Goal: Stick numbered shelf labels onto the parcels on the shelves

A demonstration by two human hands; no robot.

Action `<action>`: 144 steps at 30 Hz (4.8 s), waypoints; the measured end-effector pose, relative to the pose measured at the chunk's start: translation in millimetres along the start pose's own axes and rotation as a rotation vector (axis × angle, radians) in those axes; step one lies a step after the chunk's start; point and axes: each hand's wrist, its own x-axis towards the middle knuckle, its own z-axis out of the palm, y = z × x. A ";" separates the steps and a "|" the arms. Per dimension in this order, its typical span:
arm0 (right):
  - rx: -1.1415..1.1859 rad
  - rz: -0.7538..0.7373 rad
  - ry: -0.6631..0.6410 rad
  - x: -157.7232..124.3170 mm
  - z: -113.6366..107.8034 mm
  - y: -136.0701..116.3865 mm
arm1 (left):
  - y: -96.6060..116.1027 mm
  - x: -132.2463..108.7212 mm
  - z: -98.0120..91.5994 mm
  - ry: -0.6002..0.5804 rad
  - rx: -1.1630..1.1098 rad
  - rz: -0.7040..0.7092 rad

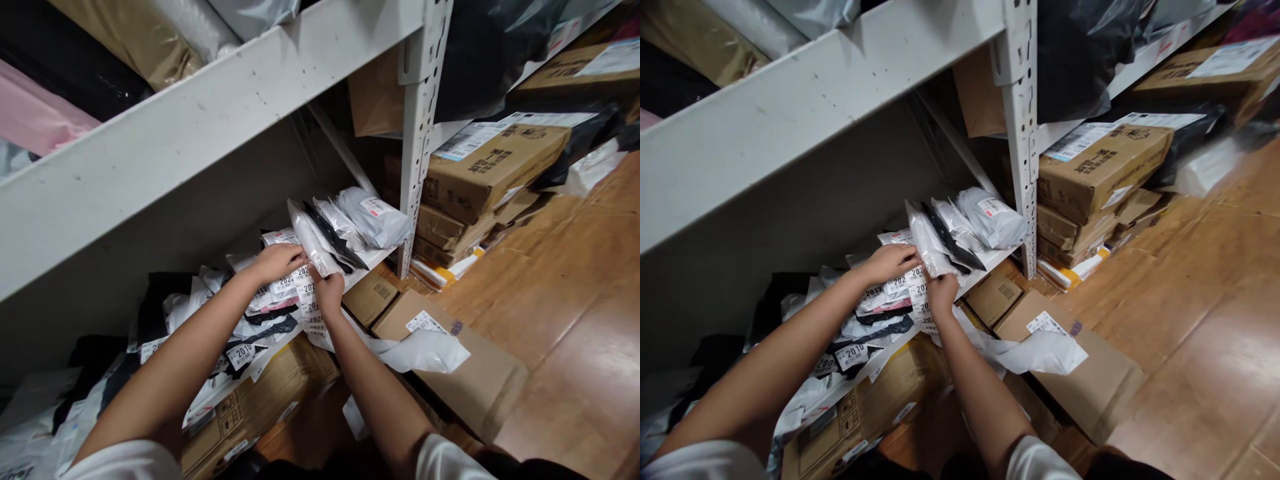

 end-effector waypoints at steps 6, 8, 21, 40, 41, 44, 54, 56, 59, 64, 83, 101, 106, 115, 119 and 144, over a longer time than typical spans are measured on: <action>0.003 0.021 -0.095 0.6 -3.7 10.9 | 7.3 1.5 7.8 0.035 0.117 -0.058; -0.026 0.008 -0.081 2.7 -1.8 10.5 | 8.2 0.7 8.2 0.036 0.114 -0.035; 0.025 0.118 -0.110 7.5 0.2 27.5 | 19.1 11.2 17.3 0.010 0.201 -0.172; 0.329 0.351 -0.463 -4.5 -89.1 14.0 | 28.0 6.5 25.3 0.273 0.051 -0.299; 0.345 0.317 -0.494 -3.3 -97.7 11.8 | 27.9 3.5 23.8 0.385 0.023 -0.290; 0.371 0.278 -0.647 0.9 -117.6 5.4 | 25.7 -6.0 15.0 0.516 0.024 -0.020; 0.572 0.095 -0.574 -8.8 -84.9 -6.3 | 18.0 -0.6 -16.3 -0.006 -0.556 0.289; 0.588 0.087 -0.433 -8.7 -74.4 -4.6 | 19.8 3.4 -15.4 -0.036 -0.610 0.254; 0.553 0.097 -0.311 -5.9 -67.7 -1.0 | 21.5 4.5 -13.5 -0.044 -0.625 0.229; 0.550 0.162 -0.285 -3.1 -63.1 0.9 | 21.2 -7.7 -14.4 -0.019 -0.764 0.213; 0.322 -0.015 -0.137 -3.3 -41.7 6.4 | 46.8 -3.7 -1.9 0.133 -0.467 -0.113; 0.486 0.251 -0.433 -6.5 -59.7 -0.5 | 53.3 -1.1 16.0 0.187 -0.210 -0.147; 0.466 0.371 -0.279 -9.8 -73.2 0.3 | 54.5 -1.0 23.0 0.187 -0.133 -0.154; 0.469 0.275 -0.454 15.5 -130.2 2.8 | 53.5 29.1 -9.8 0.049 -0.018 0.077; 0.475 0.207 -0.494 21.7 -125.3 9.8 | 53.4 49.2 -19.1 -0.096 -0.047 0.088; 0.408 -0.091 -0.286 42.5 -86.4 51.6 | 46.7 86.8 -3.5 -0.221 0.107 0.073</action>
